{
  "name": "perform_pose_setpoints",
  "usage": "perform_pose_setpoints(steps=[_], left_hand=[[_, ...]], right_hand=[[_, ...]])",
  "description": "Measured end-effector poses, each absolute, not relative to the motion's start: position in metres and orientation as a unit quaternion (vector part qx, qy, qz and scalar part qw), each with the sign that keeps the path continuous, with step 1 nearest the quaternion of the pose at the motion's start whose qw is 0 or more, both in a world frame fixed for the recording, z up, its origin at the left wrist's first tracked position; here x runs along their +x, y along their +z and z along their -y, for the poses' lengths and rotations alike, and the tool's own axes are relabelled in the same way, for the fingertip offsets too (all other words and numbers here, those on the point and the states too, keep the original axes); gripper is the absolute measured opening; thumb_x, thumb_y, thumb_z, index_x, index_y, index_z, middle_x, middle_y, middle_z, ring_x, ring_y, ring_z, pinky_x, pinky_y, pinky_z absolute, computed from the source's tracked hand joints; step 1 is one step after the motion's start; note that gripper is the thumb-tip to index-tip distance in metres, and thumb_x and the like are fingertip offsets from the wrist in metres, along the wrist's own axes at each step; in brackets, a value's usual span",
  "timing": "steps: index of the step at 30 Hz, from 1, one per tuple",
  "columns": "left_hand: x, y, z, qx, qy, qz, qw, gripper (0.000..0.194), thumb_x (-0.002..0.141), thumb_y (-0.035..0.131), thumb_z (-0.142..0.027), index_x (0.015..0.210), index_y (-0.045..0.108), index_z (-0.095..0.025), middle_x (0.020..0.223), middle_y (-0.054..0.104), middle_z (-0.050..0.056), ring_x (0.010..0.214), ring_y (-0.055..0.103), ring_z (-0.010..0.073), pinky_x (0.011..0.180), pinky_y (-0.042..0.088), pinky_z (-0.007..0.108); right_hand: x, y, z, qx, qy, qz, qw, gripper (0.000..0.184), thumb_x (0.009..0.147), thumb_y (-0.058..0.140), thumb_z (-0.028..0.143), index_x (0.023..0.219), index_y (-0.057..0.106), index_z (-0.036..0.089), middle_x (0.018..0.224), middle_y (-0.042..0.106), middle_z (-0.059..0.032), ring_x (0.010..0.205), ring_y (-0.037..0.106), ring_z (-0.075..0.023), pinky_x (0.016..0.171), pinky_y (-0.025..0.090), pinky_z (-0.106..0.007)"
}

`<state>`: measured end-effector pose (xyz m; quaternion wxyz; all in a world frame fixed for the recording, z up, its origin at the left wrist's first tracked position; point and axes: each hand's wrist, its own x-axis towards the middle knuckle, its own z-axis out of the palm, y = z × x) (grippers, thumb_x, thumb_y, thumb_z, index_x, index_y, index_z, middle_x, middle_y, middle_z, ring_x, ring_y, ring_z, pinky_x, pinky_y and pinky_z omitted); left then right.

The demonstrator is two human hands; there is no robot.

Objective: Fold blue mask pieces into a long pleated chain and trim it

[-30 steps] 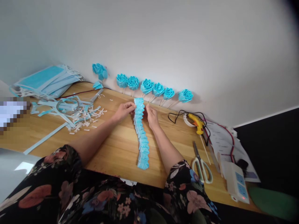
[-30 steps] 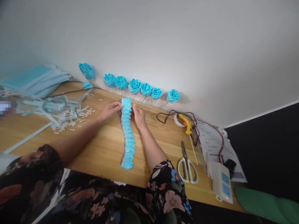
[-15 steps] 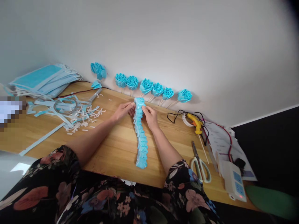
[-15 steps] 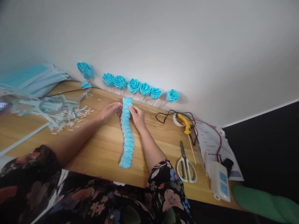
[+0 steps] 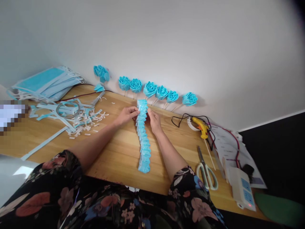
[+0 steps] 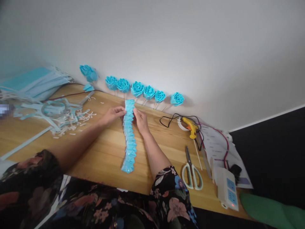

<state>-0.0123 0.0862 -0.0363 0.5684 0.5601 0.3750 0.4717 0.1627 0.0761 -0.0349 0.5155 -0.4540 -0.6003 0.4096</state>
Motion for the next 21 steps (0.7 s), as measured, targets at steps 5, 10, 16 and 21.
perform_pose_setpoints(steps=[5,10,16,21], left_hand=[[-0.0133,-0.0333,-0.085,0.56,0.476,-0.374,0.565,0.042,0.072,0.075,-0.054,0.075,0.062,-0.015,0.059,0.06,-0.001,0.055,0.054,0.0108,0.059,0.044,0.024],[-0.0124,-0.0331,-0.0844,0.555,0.46,-0.359,0.593,0.044,0.074,0.073,-0.057,0.074,0.058,-0.016,0.057,0.059,-0.002,0.052,0.054,0.0117,0.056,0.043,0.025],[-0.0129,-0.0301,-0.083,0.527,0.504,-0.367,0.577,0.043,0.074,0.074,-0.056,0.071,0.059,-0.016,0.059,0.057,-0.002,0.055,0.051,0.0101,0.058,0.041,0.024],[-0.0133,-0.0286,-0.0833,0.525,0.52,-0.366,0.566,0.044,0.075,0.073,-0.058,0.068,0.059,-0.016,0.06,0.057,-0.001,0.057,0.052,0.0105,0.06,0.042,0.024]], right_hand=[[0.1643,-0.0362,-0.0754,-0.435,0.448,0.614,0.482,0.044,0.083,0.063,0.058,0.064,0.049,0.021,0.062,0.041,0.0042,0.061,0.037,-0.0119,0.06,0.034,-0.026],[0.1648,-0.0407,-0.0769,-0.451,0.4,0.645,0.469,0.043,0.086,0.059,0.056,0.063,0.049,0.021,0.061,0.041,0.0044,0.06,0.037,-0.0118,0.06,0.033,-0.026],[0.1661,-0.0341,-0.076,-0.423,0.431,0.624,0.495,0.044,0.088,0.052,0.06,0.075,0.062,0.02,0.077,0.059,-0.0009,0.077,0.051,-0.0163,0.075,0.042,-0.027],[0.1674,-0.0342,-0.0741,-0.426,0.451,0.638,0.457,0.042,0.083,0.062,0.057,0.066,0.056,0.02,0.064,0.048,0.003,0.063,0.042,-0.0125,0.062,0.036,-0.025]])
